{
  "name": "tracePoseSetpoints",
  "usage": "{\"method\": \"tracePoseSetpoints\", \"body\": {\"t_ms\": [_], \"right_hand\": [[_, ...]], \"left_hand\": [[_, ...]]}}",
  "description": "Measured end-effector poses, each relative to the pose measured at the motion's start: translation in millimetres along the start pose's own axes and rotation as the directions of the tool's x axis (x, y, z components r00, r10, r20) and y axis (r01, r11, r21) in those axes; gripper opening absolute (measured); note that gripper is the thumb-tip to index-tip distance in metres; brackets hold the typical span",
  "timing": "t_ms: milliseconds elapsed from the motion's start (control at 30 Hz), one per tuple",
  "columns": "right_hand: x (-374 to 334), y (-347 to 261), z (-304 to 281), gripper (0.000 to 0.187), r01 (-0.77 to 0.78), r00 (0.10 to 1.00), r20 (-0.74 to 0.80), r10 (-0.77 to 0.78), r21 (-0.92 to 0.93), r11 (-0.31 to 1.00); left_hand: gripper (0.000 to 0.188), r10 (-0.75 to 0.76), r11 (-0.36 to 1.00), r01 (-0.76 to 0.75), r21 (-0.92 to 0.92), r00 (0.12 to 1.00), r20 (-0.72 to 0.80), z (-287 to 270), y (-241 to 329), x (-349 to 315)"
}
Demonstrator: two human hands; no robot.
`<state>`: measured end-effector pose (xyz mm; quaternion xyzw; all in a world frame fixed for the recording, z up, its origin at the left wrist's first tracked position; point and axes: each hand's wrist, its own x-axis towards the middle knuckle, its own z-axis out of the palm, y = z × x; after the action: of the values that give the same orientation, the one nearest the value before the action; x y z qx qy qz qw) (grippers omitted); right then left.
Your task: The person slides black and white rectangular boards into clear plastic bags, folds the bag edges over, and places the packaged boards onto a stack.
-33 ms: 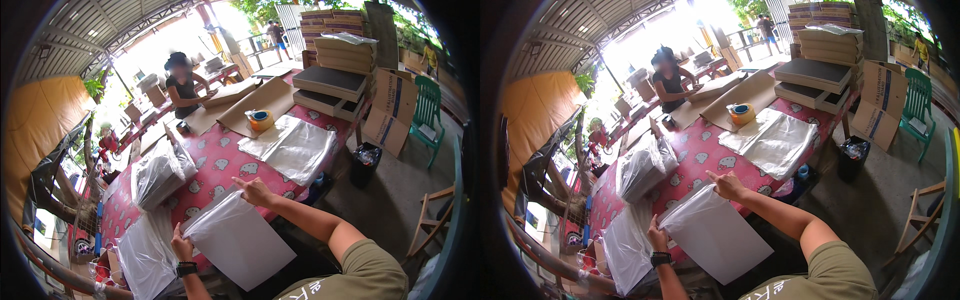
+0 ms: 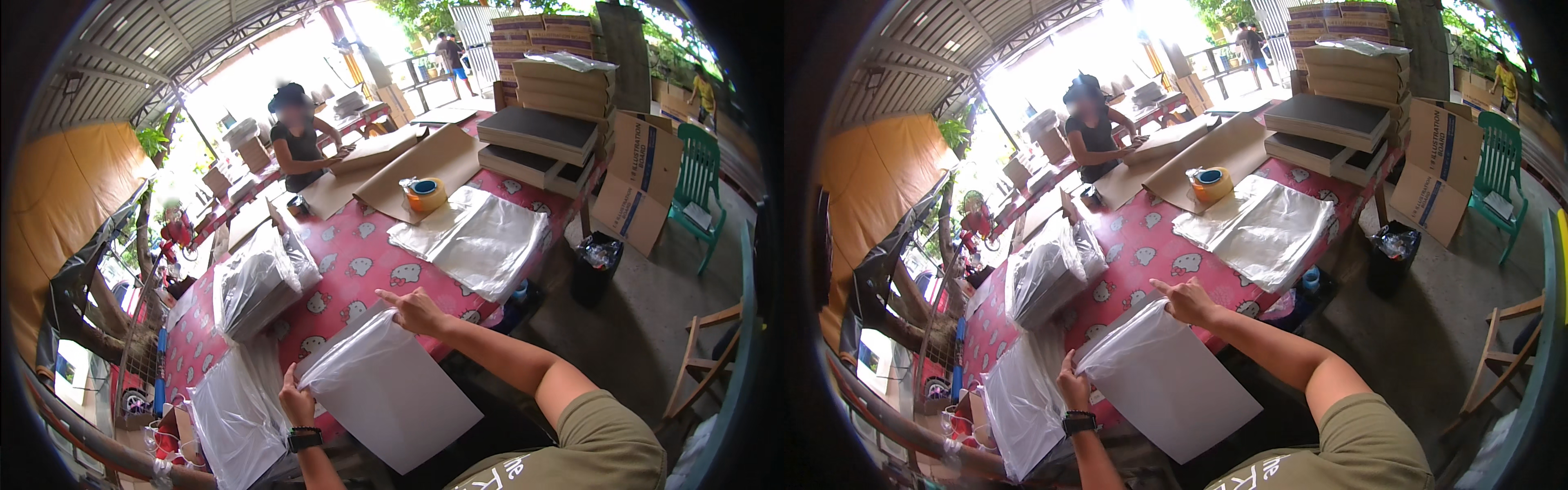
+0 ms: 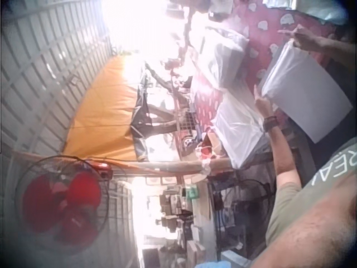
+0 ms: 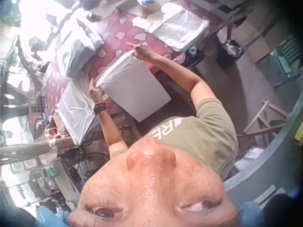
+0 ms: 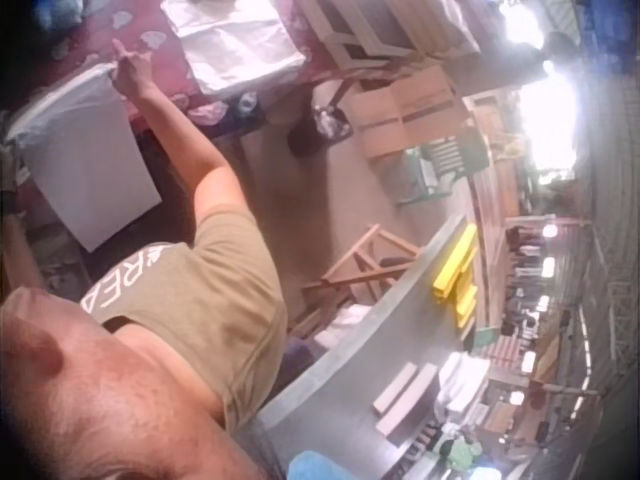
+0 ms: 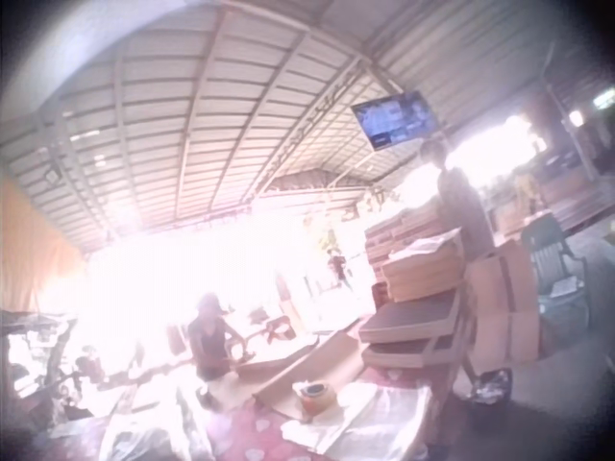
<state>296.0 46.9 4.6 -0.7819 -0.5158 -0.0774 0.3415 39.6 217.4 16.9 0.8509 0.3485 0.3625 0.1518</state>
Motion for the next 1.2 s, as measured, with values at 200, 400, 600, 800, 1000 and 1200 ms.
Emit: {"method": "tracePoseSetpoints", "body": {"t_ms": [200,400,600,800,1000,1200], "right_hand": [[-4.5,-2.5,-3.8,0.049,0.117,0.993,0.002,-0.117,-0.064,0.991],[-17.2,-8.8,-12.5,0.048,0.253,0.952,-0.156,-0.264,-0.090,0.963],[-33.6,-18.1,-36.4,0.035,0.377,0.879,-0.336,-0.339,0.052,0.925],[-40.5,-38.2,-65.0,0.027,0.443,0.856,-0.341,-0.389,0.093,0.892],[-57.7,-36.4,-60.1,0.029,0.419,0.856,-0.332,-0.397,-0.007,0.908],[-59.0,-44.4,-73.1,0.018,0.327,0.928,-0.286,-0.240,0.312,0.892]], "left_hand": [[0.050,-0.023,1.000,0.022,0.005,1.000,0.017,-3.4,-6.2,-12.1],[0.052,0.058,0.998,-0.058,-0.004,0.998,0.030,-10.4,-1.4,-15.1],[0.038,0.045,0.986,-0.057,-0.157,0.996,-0.076,-35.7,9.2,-29.8],[0.025,0.042,0.929,-0.081,-0.360,0.992,-0.116,-61.6,-4.2,-36.5],[0.026,0.192,0.978,-0.204,-0.039,0.960,-0.204,-60.9,14.7,-56.4],[0.015,0.011,0.948,-0.040,-0.316,0.996,-0.092,-75.9,5.0,-49.6]]}}
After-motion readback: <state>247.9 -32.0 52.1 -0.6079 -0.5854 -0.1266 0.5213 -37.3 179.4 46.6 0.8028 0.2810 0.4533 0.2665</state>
